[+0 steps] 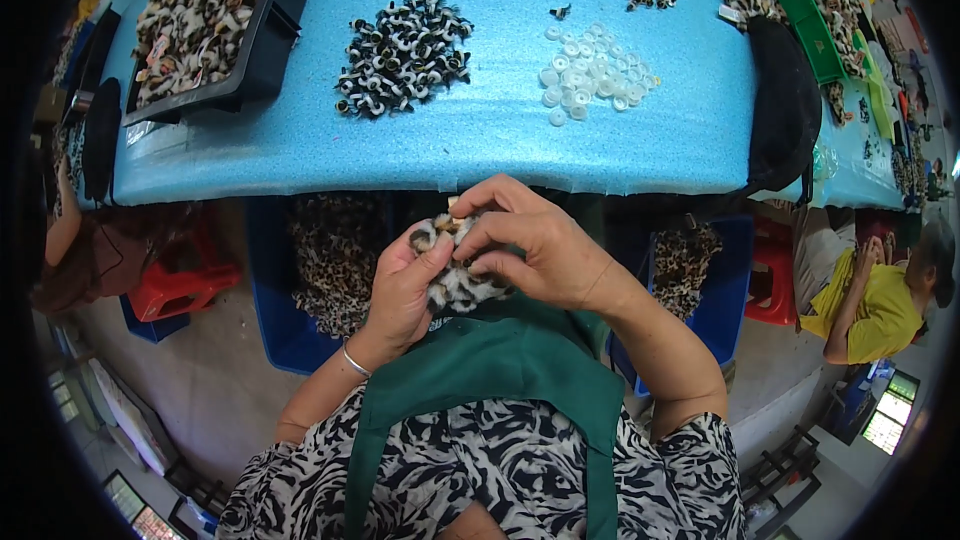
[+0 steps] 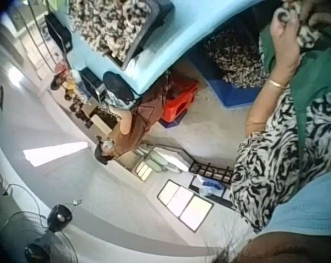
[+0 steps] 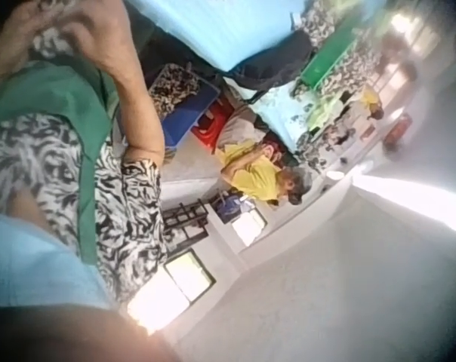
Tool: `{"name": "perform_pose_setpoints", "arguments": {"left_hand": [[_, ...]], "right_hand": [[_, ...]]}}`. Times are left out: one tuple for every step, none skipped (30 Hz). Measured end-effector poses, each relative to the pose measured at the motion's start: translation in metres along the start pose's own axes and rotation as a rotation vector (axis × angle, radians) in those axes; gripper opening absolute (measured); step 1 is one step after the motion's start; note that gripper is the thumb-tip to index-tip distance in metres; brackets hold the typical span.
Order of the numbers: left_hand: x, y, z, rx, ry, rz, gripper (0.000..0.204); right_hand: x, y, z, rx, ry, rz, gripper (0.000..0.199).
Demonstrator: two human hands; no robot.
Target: Assembling small plastic components such as eyes and backings onto fabric toy parts at a manufacturing workbench.
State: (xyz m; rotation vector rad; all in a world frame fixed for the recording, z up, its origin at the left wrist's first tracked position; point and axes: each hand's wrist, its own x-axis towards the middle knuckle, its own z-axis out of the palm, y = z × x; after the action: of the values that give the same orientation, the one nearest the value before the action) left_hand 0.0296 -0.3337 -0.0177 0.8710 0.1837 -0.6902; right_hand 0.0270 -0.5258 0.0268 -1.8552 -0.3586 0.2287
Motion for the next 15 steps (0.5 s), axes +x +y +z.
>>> {"name": "perform_pose_setpoints", "arguments": {"left_hand": [[0.0, -0.001, -0.002, 0.004, -0.001, 0.001, 0.019], [0.0, -0.004, -0.005, 0.091, -0.013, 0.057, 0.015], [0.0, -0.005, -0.007, 0.178, -0.024, 0.114, 0.012], [0.0, -0.004, -0.006, 0.18, -0.027, 0.115, 0.012], [0.0, -0.003, -0.005, 0.379, -0.01, 0.254, 0.01], [0.0, -0.002, -0.004, 0.578, 0.008, 0.394, 0.008], [0.0, 0.0, -0.004, 0.58, 0.006, 0.395, 0.008], [0.001, 0.002, -0.006, 0.785, -0.009, 0.585, 0.012], [0.001, 0.004, -0.008, 0.989, -0.025, 0.776, 0.016], [0.001, 0.005, -0.009, 1.011, -0.041, 0.793, 0.024], [0.0, 0.006, -0.009, 1.013, -0.043, 0.793, 0.024], [0.0, 0.007, -0.008, 1.018, -0.058, 0.821, 0.024], [-0.001, 0.007, -0.007, 1.023, -0.072, 0.848, 0.025], [0.0, 0.005, -0.007, 0.994, -0.083, 0.833, 0.026], [0.0, 0.006, -0.008, 0.994, -0.086, 0.83, 0.026]], "right_hand": [[-0.001, -0.001, 0.001, 0.001, 0.003, -0.003, 0.02], [-0.002, -0.002, 0.001, -0.012, 0.009, 0.034, 0.021], [-0.003, -0.003, 0.003, -0.025, 0.014, 0.071, 0.022], [-0.004, -0.002, 0.004, -0.026, 0.017, 0.07, 0.022], [-0.005, -0.001, 0.007, -0.069, 0.043, 0.048, 0.023], [-0.005, 0.0, 0.009, -0.113, 0.068, 0.027, 0.023], [-0.005, -0.001, 0.011, -0.113, 0.07, 0.026, 0.023], [-0.005, -0.002, 0.013, -0.161, 0.104, -0.02, 0.023], [-0.005, -0.003, 0.015, -0.21, 0.139, -0.066, 0.022], [-0.005, -0.003, 0.017, -0.225, 0.163, -0.085, 0.025], [-0.007, -0.003, 0.018, -0.224, 0.165, -0.085, 0.025], [-0.008, -0.003, 0.019, -0.263, 0.179, -0.09, 0.027], [-0.01, -0.002, 0.019, -0.301, 0.192, -0.093, 0.029], [-0.011, 0.001, 0.019, -0.304, 0.197, -0.132, 0.033], [-0.012, 0.002, 0.02, -0.304, 0.199, -0.128, 0.033]]}}
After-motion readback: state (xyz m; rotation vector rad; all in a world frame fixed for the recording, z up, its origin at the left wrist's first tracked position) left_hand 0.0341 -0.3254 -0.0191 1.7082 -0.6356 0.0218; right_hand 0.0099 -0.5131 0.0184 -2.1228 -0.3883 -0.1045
